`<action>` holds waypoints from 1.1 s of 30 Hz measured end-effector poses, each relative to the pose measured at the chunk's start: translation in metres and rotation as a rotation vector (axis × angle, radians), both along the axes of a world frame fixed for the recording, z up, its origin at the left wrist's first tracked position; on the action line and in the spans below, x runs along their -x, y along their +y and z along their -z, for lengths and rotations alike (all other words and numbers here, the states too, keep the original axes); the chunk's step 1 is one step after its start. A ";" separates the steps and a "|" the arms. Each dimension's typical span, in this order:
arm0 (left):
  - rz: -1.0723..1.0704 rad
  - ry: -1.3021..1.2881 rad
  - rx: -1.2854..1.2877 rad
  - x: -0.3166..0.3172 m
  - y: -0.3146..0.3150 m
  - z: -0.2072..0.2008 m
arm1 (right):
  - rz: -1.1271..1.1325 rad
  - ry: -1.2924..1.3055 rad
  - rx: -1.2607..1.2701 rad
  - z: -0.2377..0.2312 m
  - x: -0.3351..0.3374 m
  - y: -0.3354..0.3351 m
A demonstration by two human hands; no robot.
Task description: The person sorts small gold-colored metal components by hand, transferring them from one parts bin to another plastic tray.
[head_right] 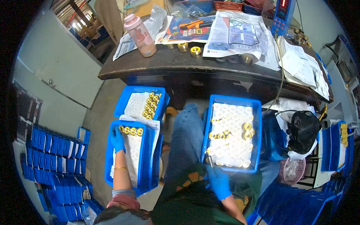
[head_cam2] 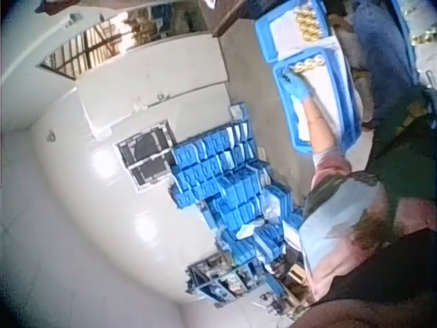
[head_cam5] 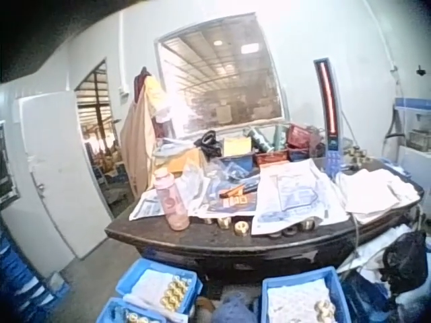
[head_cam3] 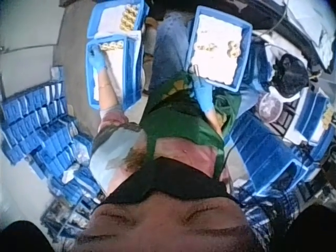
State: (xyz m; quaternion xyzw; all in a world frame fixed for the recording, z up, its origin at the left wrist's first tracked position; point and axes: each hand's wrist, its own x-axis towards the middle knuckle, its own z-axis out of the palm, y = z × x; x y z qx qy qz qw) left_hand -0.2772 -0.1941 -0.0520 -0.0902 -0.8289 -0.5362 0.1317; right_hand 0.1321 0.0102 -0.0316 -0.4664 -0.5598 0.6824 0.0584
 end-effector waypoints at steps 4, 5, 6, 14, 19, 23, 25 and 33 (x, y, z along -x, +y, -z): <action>0.026 -0.066 -0.018 0.012 -0.001 0.011 | 0.103 0.058 0.083 -0.012 -0.002 0.000; -0.004 -0.019 0.094 0.008 0.001 0.011 | 0.077 0.015 0.078 -0.011 -0.003 0.001; -0.023 0.031 0.203 0.004 0.009 0.007 | 0.063 -0.029 0.073 -0.010 -0.004 0.003; 0.788 0.264 0.184 -0.144 0.196 -0.051 | 0.114 0.093 -0.112 0.002 -0.009 0.005; 1.480 0.586 0.432 -0.275 0.296 0.025 | 0.163 0.113 -0.123 0.018 -0.020 0.002; 1.398 0.421 0.838 -0.330 0.326 0.027 | 0.214 0.064 -0.144 0.021 -0.036 0.003; 1.325 0.372 0.728 -0.327 0.335 0.052 | 0.243 0.074 -0.084 0.000 -0.041 0.005; 1.185 -0.948 -0.038 -0.306 0.302 0.024 | 0.269 0.123 -0.091 0.008 -0.038 0.014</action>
